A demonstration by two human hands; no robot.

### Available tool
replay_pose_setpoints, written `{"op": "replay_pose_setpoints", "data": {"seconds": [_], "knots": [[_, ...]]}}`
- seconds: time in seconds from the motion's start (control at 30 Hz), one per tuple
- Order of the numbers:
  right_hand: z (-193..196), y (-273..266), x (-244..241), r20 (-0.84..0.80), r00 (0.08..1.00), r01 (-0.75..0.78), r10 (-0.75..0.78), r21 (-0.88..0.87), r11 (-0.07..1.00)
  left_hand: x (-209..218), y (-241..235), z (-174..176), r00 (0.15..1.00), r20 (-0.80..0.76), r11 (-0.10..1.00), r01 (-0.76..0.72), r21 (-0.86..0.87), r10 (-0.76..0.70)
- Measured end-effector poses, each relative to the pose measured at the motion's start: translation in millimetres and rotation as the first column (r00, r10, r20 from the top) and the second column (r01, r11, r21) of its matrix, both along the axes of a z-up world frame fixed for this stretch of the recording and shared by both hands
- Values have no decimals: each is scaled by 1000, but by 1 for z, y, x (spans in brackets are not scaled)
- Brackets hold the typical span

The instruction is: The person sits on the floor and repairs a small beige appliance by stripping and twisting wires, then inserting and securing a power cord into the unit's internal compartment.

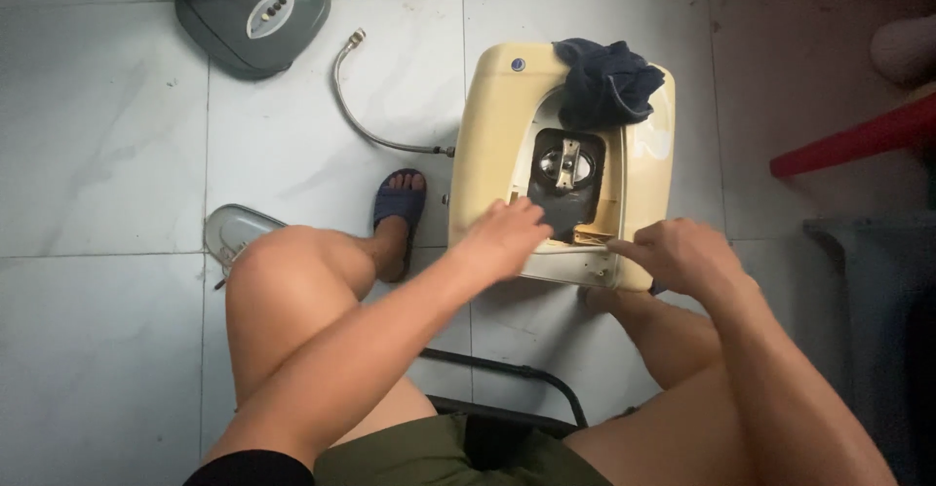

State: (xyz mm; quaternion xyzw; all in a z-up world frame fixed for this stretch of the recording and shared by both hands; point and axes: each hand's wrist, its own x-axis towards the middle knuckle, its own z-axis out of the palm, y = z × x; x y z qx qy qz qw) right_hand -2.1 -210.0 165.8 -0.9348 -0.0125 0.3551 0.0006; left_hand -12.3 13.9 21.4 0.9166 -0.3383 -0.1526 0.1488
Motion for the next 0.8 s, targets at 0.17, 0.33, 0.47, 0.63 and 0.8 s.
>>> {"op": "replay_pose_setpoints", "data": {"seconds": [0.17,0.33,0.47,0.63,0.8], "knots": [[-14,22,3,-32,998,-47,49,47,998,29,30,18,989,-116,995,-87,46,92],[-34,45,6,-62,988,-131,139,119,984,36,54,50,974,-160,986,-158,43,163],[-36,64,4,-44,976,-208,214,110,972,30,44,48,952,-256,984,-146,98,167],[-70,60,-10,81,957,-291,279,285,913,19,28,55,945,-315,993,-61,100,90],[-57,69,-22,133,868,-495,477,171,852,9,14,22,955,-295,999,-27,36,36]]}}
